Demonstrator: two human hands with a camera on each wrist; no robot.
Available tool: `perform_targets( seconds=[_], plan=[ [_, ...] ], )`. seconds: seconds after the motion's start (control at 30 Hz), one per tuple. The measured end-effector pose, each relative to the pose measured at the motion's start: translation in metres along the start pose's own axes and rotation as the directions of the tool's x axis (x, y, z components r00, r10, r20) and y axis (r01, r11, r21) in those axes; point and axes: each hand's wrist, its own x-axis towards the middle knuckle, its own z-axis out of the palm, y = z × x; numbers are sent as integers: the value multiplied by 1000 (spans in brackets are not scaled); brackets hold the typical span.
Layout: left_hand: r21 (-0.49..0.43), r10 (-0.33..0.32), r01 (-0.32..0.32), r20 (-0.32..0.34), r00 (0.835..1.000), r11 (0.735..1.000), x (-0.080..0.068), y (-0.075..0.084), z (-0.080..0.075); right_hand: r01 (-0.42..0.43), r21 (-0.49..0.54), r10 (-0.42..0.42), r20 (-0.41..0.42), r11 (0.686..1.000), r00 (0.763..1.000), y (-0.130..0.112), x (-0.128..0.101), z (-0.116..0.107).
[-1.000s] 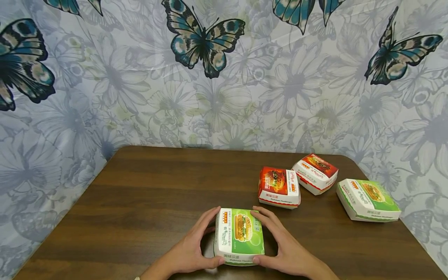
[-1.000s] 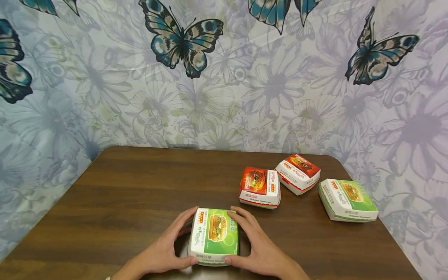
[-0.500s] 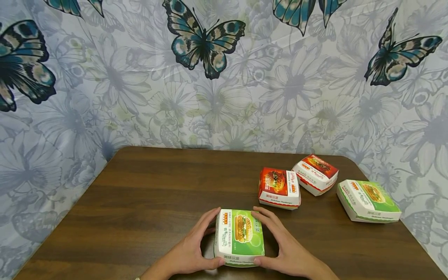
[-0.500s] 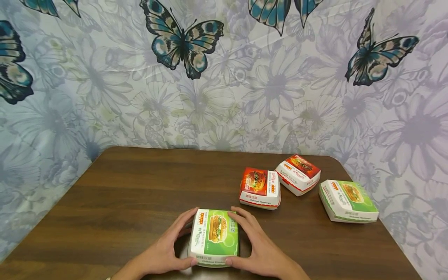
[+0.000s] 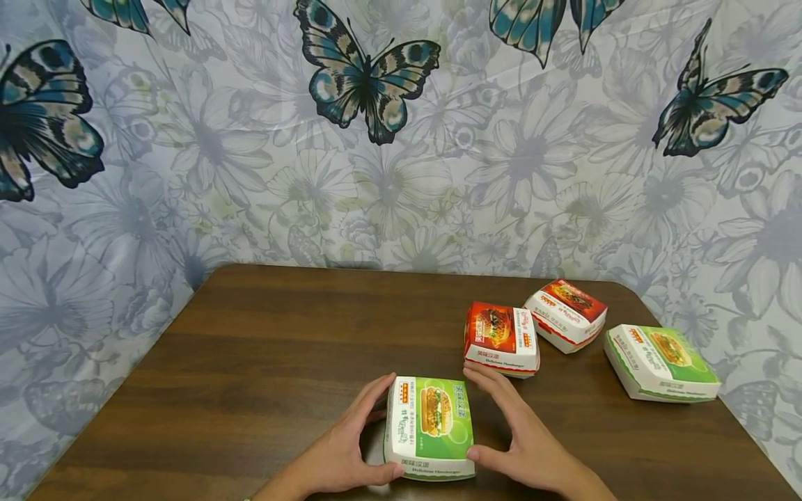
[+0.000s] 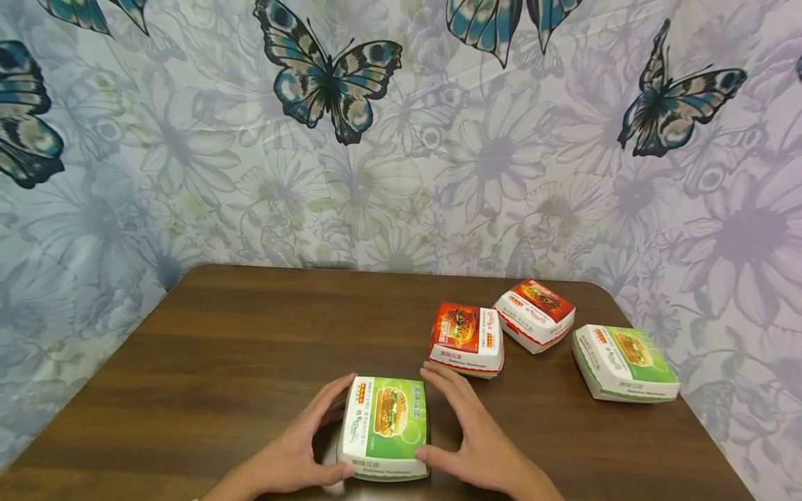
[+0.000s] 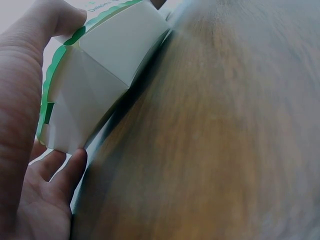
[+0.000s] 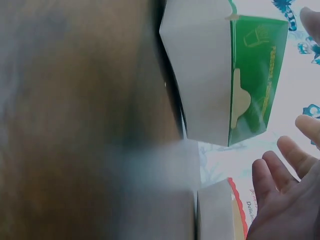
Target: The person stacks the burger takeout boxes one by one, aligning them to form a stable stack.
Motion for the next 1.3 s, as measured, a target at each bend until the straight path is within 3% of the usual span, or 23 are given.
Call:
perform_targets(
  seconds=[0.4,0.83,1.3],
  plan=[
    [25,14,-14,-6,1000,1000,0,1,0,9,-8,-9,-34,1000,999,-2,3,-8],
    [9,-32,32,0,999,999,-2,0,0,-4,-30,2,-69,1000,998,1,9,-27],
    [-10,-86,86,18,996,996,-2,2,0,-60,-111,37,-197,992,980,23,12,-45]
  ],
)
